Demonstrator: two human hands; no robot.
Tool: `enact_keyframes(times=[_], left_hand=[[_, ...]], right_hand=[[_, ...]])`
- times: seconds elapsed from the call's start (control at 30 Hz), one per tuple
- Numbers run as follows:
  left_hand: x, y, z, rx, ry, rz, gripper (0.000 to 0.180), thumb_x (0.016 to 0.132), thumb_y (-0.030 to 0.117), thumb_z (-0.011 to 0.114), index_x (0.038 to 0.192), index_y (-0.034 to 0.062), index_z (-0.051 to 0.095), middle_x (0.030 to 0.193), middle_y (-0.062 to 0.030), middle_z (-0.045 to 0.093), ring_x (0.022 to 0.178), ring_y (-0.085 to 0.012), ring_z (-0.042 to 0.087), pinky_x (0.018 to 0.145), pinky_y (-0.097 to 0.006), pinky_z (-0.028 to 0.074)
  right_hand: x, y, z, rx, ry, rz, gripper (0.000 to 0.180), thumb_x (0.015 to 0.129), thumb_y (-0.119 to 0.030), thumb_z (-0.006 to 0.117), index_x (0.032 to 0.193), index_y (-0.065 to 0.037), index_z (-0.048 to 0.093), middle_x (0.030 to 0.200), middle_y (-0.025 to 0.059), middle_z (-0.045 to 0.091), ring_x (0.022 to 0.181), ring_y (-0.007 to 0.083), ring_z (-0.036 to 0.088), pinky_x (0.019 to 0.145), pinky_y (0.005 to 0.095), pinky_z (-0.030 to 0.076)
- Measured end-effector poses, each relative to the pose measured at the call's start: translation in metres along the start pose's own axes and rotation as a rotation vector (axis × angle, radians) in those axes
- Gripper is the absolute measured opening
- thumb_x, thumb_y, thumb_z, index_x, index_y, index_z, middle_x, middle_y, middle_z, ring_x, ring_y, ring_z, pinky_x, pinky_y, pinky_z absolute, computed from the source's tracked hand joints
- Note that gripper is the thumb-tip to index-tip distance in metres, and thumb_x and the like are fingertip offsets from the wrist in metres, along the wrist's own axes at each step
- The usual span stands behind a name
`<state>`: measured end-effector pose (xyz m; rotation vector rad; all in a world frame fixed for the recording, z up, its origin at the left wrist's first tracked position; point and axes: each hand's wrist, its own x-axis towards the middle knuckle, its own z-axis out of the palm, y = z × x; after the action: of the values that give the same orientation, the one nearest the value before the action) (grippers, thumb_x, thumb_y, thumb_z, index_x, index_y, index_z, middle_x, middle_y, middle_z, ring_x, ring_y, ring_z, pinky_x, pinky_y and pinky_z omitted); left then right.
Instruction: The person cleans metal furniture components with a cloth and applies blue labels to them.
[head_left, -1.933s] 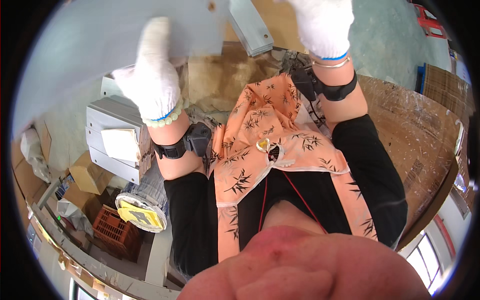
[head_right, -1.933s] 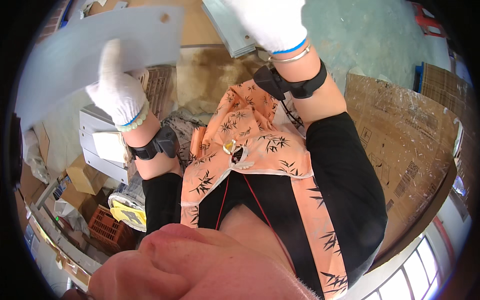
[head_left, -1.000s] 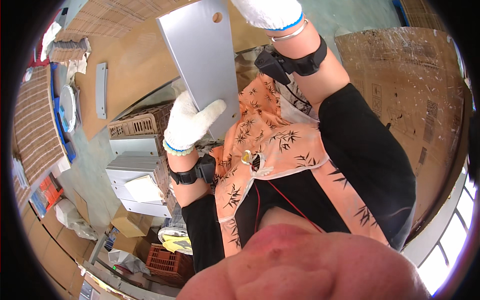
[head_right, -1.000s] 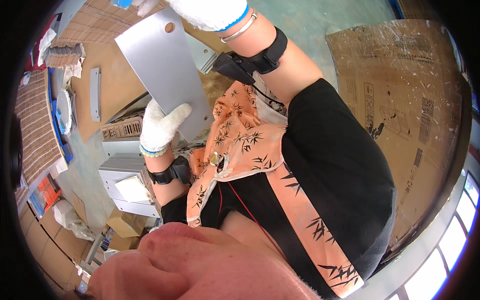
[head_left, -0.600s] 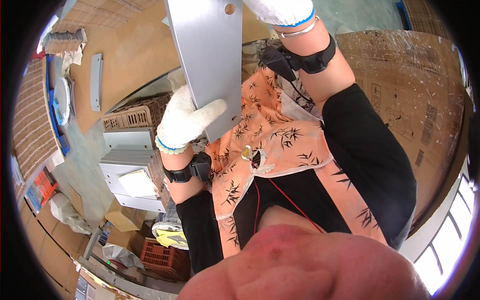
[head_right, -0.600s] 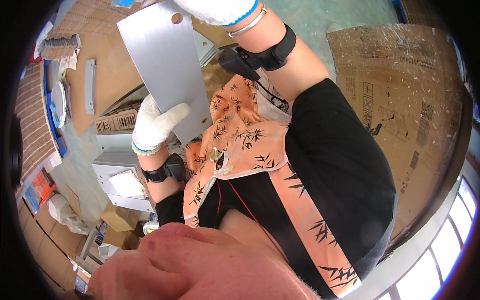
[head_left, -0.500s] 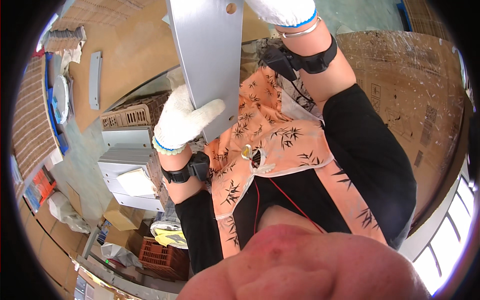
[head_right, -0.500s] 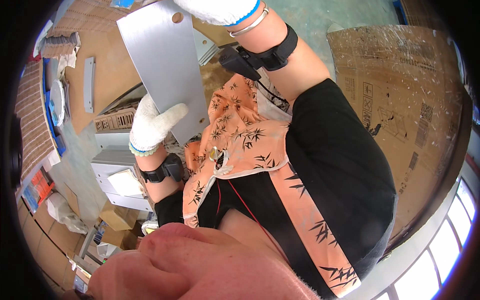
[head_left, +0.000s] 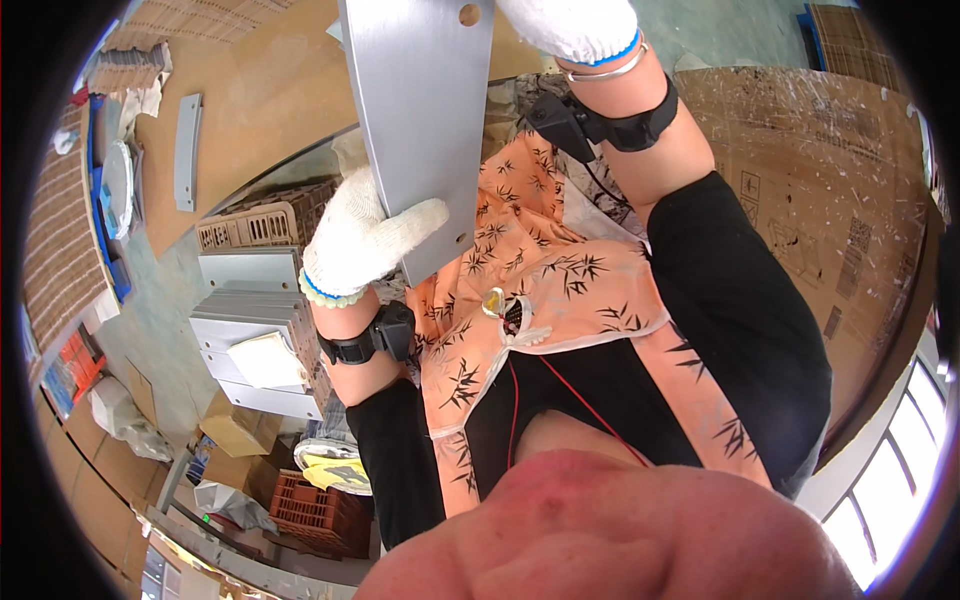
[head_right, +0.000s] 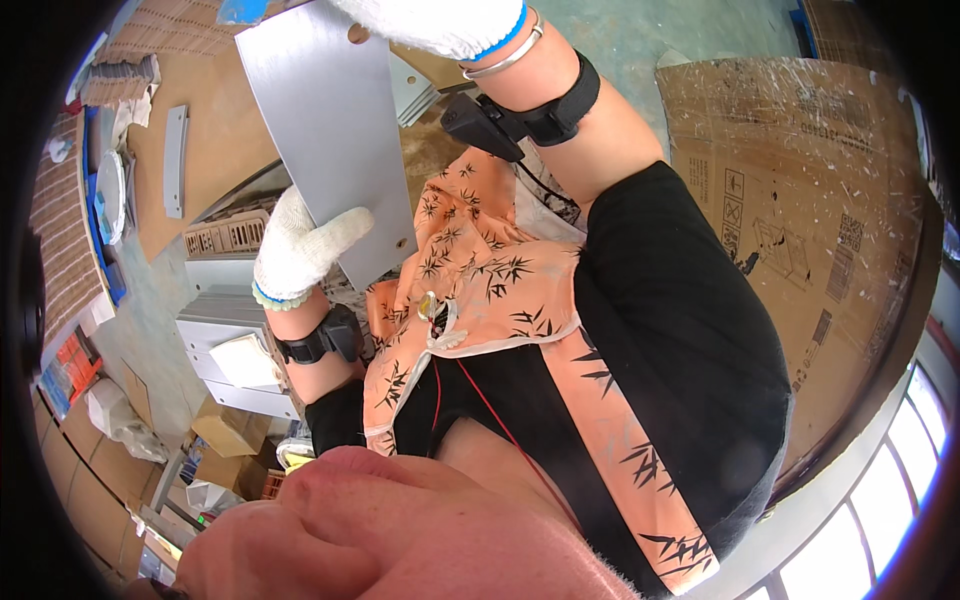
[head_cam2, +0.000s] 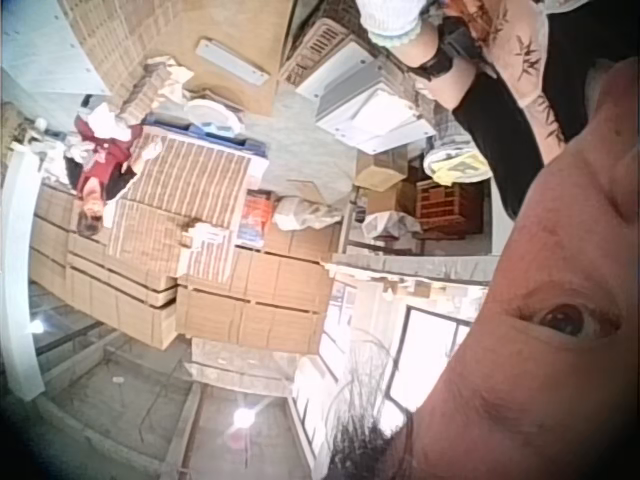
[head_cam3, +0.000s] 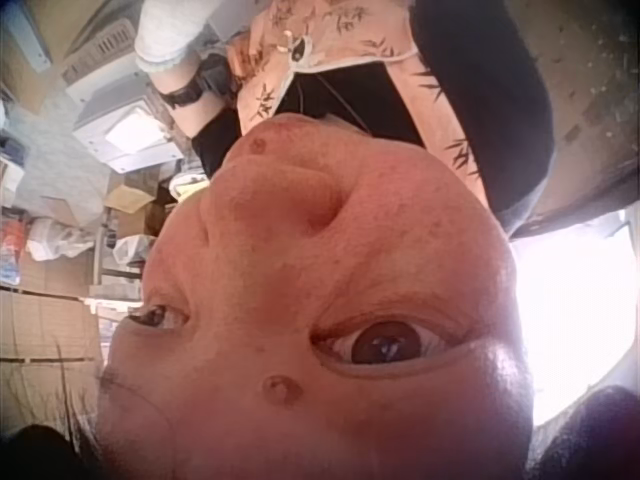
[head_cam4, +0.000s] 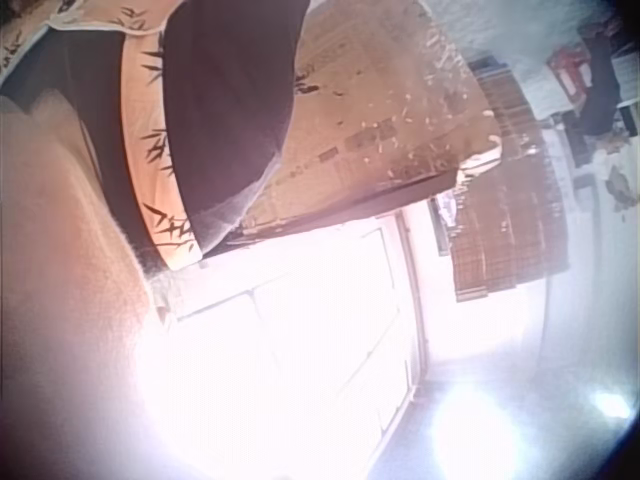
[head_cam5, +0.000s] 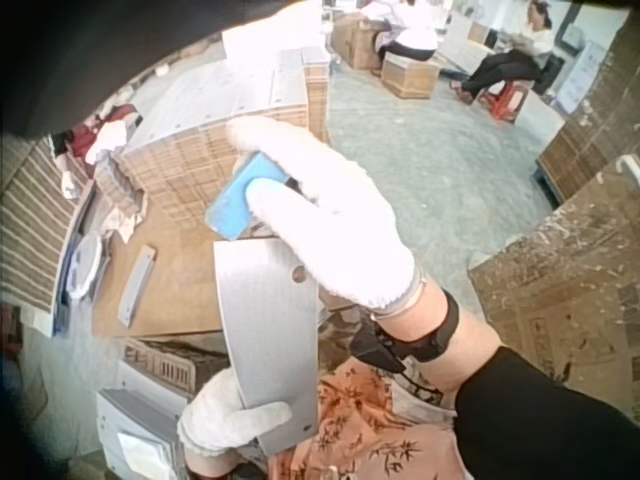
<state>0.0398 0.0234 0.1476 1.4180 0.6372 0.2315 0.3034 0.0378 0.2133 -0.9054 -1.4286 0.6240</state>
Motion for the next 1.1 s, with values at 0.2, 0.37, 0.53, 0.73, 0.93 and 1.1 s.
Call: enact_keyframes(times=[0.2, 0.37, 0.53, 0.73, 0.93, 1.1], left_hand=[[-0.001, 0.001, -0.002, 0.037, -0.018, 0.015, 0.031, 0.091, 0.023, 0.071, 0.113, 0.0006, 0.068, 0.096, -0.0068, 0.072, 0.086, -0.0143, 0.063, 0.079, -0.032, 0.052], [0.002, 0.000, -0.003, 0.076, -0.031, -0.028, 0.033, 0.091, 0.023, 0.071, 0.115, 0.0007, 0.068, 0.098, -0.0073, 0.072, 0.087, -0.0146, 0.062, 0.080, -0.032, 0.052], [0.001, -0.001, -0.002, -0.009, -0.025, -0.037, 0.033, 0.091, 0.024, 0.071, 0.115, 0.0011, 0.068, 0.097, -0.0065, 0.071, 0.086, -0.0138, 0.062, 0.079, -0.032, 0.052], [-0.002, -0.001, -0.003, -0.064, -0.033, -0.072, 0.030, 0.091, 0.020, 0.071, 0.114, 0.0009, 0.069, 0.095, -0.0054, 0.071, 0.084, -0.0122, 0.061, 0.077, -0.031, 0.052], [0.000, -0.004, -0.004, -0.049, -0.039, -0.040, 0.029, 0.091, 0.019, 0.071, 0.113, 0.0008, 0.069, 0.094, -0.0052, 0.071, 0.083, -0.0122, 0.062, 0.076, -0.030, 0.052], [-0.001, -0.004, -0.002, -0.113, -0.051, -0.071, 0.027, 0.091, 0.018, 0.071, 0.112, 0.0007, 0.070, 0.094, -0.0044, 0.072, 0.083, -0.0111, 0.063, 0.075, -0.029, 0.052]], right_hand=[[-0.001, -0.012, 0.006, -0.076, 0.011, 0.103, 0.042, 0.097, -0.012, 0.061, 0.138, -0.005, 0.058, 0.094, 0.0038, 0.070, 0.072, 0.0091, 0.062, 0.061, 0.0231, 0.052], [0.005, 0.027, 0.005, -0.153, 0.052, -0.326, 0.041, 0.096, -0.009, 0.062, 0.136, -0.004, 0.059, 0.096, 0.0054, 0.069, 0.079, 0.0114, 0.064, 0.073, 0.0258, 0.054], [0.003, 0.025, 0.007, -0.157, 0.102, -0.233, 0.040, 0.097, -0.007, 0.061, 0.136, -0.002, 0.058, 0.102, 0.0060, 0.067, 0.082, 0.0112, 0.064, 0.076, 0.0254, 0.054], [-0.002, 0.002, 0.015, 0.113, 0.079, 0.078, 0.034, 0.097, -0.006, 0.059, 0.131, -0.001, 0.058, 0.107, 0.0039, 0.064, 0.087, 0.0108, 0.063, 0.078, 0.0237, 0.053], [0.016, 0.032, 0.013, -0.298, 0.162, -0.575, 0.035, 0.093, -0.007, 0.065, 0.126, -0.002, 0.059, 0.106, 0.0079, 0.065, 0.088, 0.0157, 0.065, 0.080, 0.0288, 0.053], [0.003, 0.035, 0.013, -0.284, 0.170, -0.459, 0.034, 0.091, -0.007, 0.065, 0.124, -0.003, 0.060, 0.106, 0.0121, 0.066, 0.089, 0.0193, 0.066, 0.080, 0.0313, 0.054]])
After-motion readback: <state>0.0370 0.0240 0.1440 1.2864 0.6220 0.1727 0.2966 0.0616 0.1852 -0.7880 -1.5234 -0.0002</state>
